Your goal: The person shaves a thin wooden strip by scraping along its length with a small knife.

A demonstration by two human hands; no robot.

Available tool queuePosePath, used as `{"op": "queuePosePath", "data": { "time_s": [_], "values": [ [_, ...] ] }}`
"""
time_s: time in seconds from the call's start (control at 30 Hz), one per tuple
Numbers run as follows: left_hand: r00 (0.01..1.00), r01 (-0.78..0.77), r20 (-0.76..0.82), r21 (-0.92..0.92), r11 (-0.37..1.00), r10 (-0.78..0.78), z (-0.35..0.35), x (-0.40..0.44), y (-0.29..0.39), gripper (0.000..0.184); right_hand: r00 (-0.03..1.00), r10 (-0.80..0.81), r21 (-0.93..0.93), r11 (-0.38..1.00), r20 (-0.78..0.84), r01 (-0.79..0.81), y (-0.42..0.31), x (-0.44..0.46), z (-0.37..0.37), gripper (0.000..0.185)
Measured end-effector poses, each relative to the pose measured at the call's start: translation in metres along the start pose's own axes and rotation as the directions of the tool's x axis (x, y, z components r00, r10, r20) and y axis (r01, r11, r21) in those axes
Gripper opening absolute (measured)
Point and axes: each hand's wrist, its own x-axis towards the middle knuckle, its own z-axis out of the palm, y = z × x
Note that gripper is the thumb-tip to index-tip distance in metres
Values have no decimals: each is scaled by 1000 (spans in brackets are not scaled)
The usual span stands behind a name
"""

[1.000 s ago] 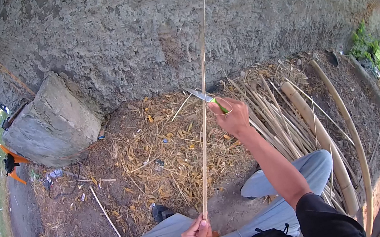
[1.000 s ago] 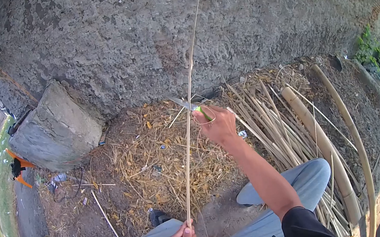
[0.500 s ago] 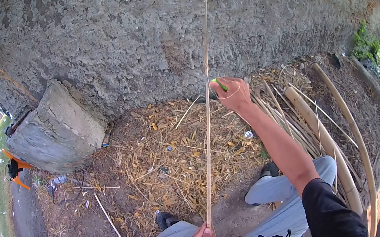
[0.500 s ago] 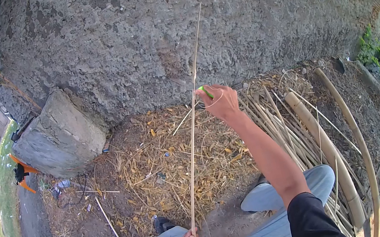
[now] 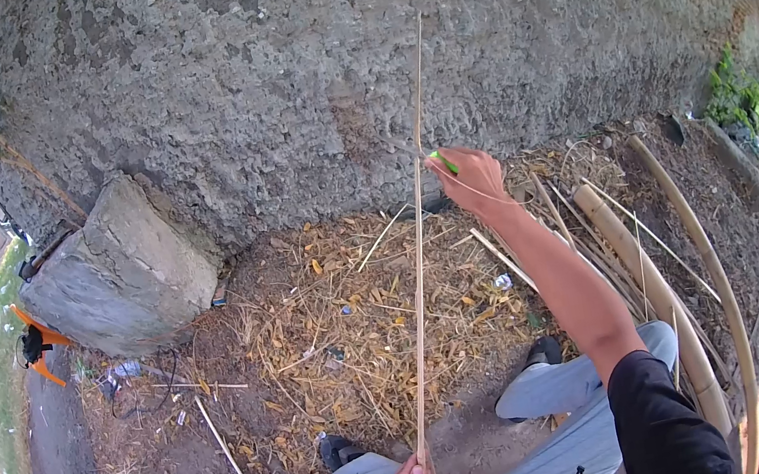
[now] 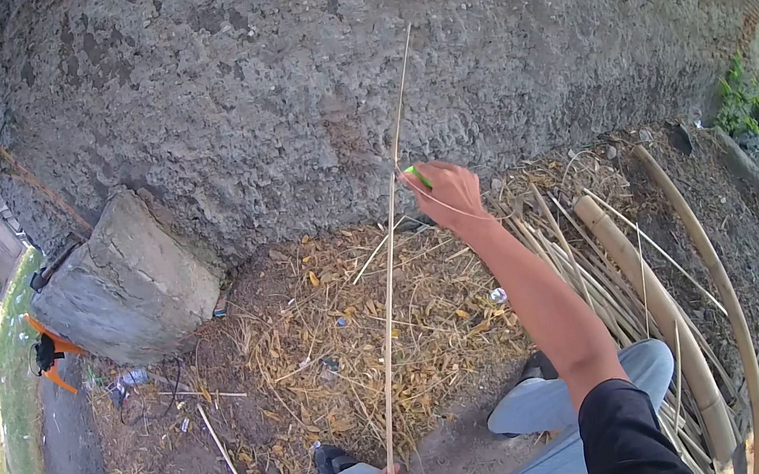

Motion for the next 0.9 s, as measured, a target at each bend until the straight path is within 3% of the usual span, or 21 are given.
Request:
{"op": "queuePosePath", "data": {
  "time_s": [0.07, 0.1, 0.13, 0.17, 0.2, 0.23, 0.27, 0.4, 0.47, 0.53, 0.57, 0.6, 0.67, 0.7, 0.73, 0.8, 0.83, 0.9],
  "values": [
    [1000, 27, -7, 27, 999, -27, -2, 3, -2, 43, 998, 47, -18, 999, 37, -47, 2, 1, 1, 38],
    [1000, 18, -10, 24, 1000, -18, -3, 3, -4, 43, 946, 248, 239, 925, 211, -296, 5, 0, 2, 40],
    [1000, 8, -14, 21, 1000, -8, -3, 3, -5, 43, 828, 370, 423, 727, 422, -541, 8, -2, 4, 43],
    [1000, 5, -13, 22, 1000, -4, -3, 2, -1, 43, 642, 395, 611, 220, 657, -761, 2, -2, -1, 46],
    [1000, 2, -7, 62, 998, -1, -2, -1, 4, 42, 644, 394, 613, 220, 655, -759, 4, -5, -1, 46],
    [1000, -1, -1, 103, 995, 1, -3, -4, 8, 41, 623, 340, 701, -200, 704, -684, 8, -8, -3, 45],
    [1000, -4, -1, 104, 995, 5, -4, -6, 9, 41, 623, 269, 638, -588, 734, -497, 12, -10, -5, 45],
    [999, 11, -55, 127, 992, -4, -15, -15, 14, 33, 609, 347, 628, -701, 714, -337, 33, -24, -4, 49],
    [998, -13, -60, 148, 989, 22, -22, -20, 15, 30, 627, 382, 682, -643, 679, -347, 26, -32, -8, 48],
    [991, -101, -78, 145, 984, 113, -28, -25, 16, 27, 591, 585, 820, -272, 556, -503, -8, -29, -27, 49],
    [990, -106, -75, 147, 984, 118, -32, -28, 16, 27, 633, 612, 846, -118, 474, -520, -16, -31, -26, 52],
    [986, -128, -85, 193, 973, 146, -38, -31, 16, 29, 635, 612, 848, -118, 472, -517, -20, -32, -28, 52],
    [980, -147, -95, 243, 959, 174, -50, -38, 9, 31, 709, 466, 804, -9, 529, -594, -28, -34, -30, 47],
    [961, -210, -109, 319, 924, 256, -57, -41, 3, 34, 722, 510, 812, 74, 468, -579, -34, -34, -30, 40],
    [934, -271, -116, 391, 880, 339, -63, -44, -2, 37, 723, 509, 813, 74, 467, -578, -35, -34, -29, 40],
    [934, -263, -131, 373, 890, 331, -70, -55, -3, 38, 727, 489, 709, 270, 482, -652, -36, -32, -25, 33],
    [936, -251, -146, 355, 900, 319, -73, -61, -3, 39, 728, 486, 711, 266, 484, -651, -36, -33, -25, 33],
    [889, -281, -200, 469, 837, 411, -73, -69, -5, 34, 825, 393, 489, 669, 407, -560, -36, -34, -33, 25]
  ]
}}
